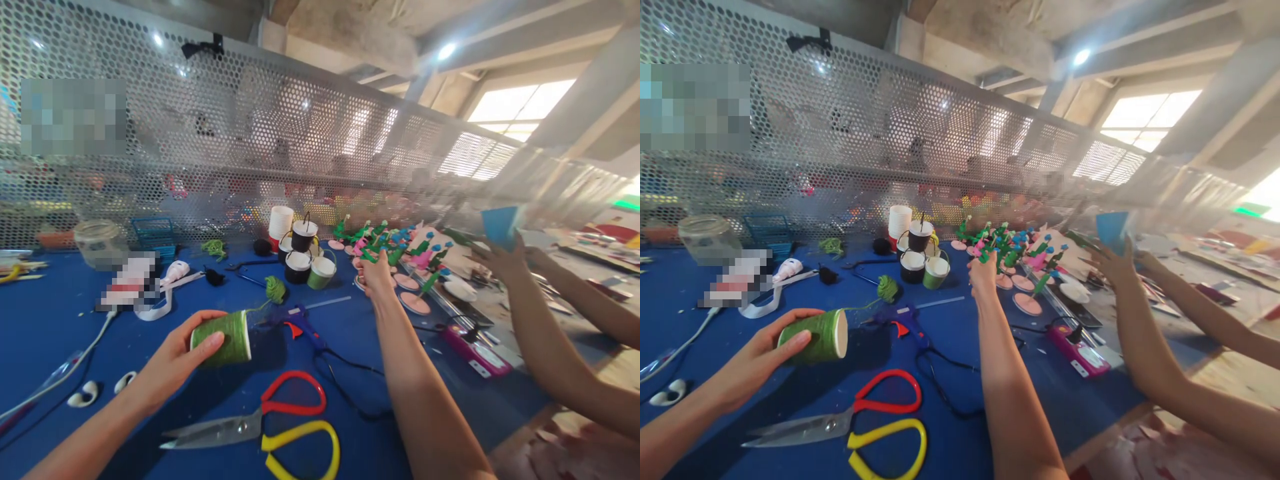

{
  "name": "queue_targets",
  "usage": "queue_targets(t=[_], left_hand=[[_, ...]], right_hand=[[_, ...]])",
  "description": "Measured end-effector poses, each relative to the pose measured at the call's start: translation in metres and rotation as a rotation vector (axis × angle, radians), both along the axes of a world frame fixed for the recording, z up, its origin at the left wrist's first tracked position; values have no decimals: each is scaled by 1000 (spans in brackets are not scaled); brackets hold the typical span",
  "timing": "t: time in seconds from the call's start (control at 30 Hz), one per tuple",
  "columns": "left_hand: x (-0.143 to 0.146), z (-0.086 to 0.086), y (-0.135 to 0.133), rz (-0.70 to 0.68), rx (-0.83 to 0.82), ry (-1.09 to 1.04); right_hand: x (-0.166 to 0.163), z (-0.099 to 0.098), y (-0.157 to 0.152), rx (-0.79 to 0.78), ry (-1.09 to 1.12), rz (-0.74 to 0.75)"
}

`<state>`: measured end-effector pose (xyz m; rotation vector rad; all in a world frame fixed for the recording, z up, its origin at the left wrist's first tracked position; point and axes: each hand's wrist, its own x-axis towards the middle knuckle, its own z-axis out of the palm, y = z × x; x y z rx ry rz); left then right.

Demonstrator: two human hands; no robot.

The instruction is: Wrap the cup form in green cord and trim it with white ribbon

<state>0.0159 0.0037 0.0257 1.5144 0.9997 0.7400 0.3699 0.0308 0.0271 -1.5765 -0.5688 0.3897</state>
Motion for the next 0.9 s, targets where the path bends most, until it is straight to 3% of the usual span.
queue_targets(t=[0.13, 0.27, 0.33, 0.4, 0.47, 0.63, 0.9], left_hand=[[0, 0, 0, -7, -15, -2], [2, 3, -1, -8, -1, -5], [2, 6, -2, -2, 15, 9], [3, 8, -4, -1, 31, 13], [3, 10, -5, -21, 53, 2], [2, 11, -8, -43, 92, -24], [5, 10, -7, -17, 76, -30]], right_hand=[[-6, 10, -1, -18, -16, 59], [-46, 30, -14, -37, -59, 285], [-76, 36, -25, -58, -89, 509], [-107, 37, -35, -141, -182, 972], [-131, 33, -42, -178, -251, 1146], [-145, 20, -41, -276, -288, 1097], [-150, 15, -41, -230, 210, 1096]])
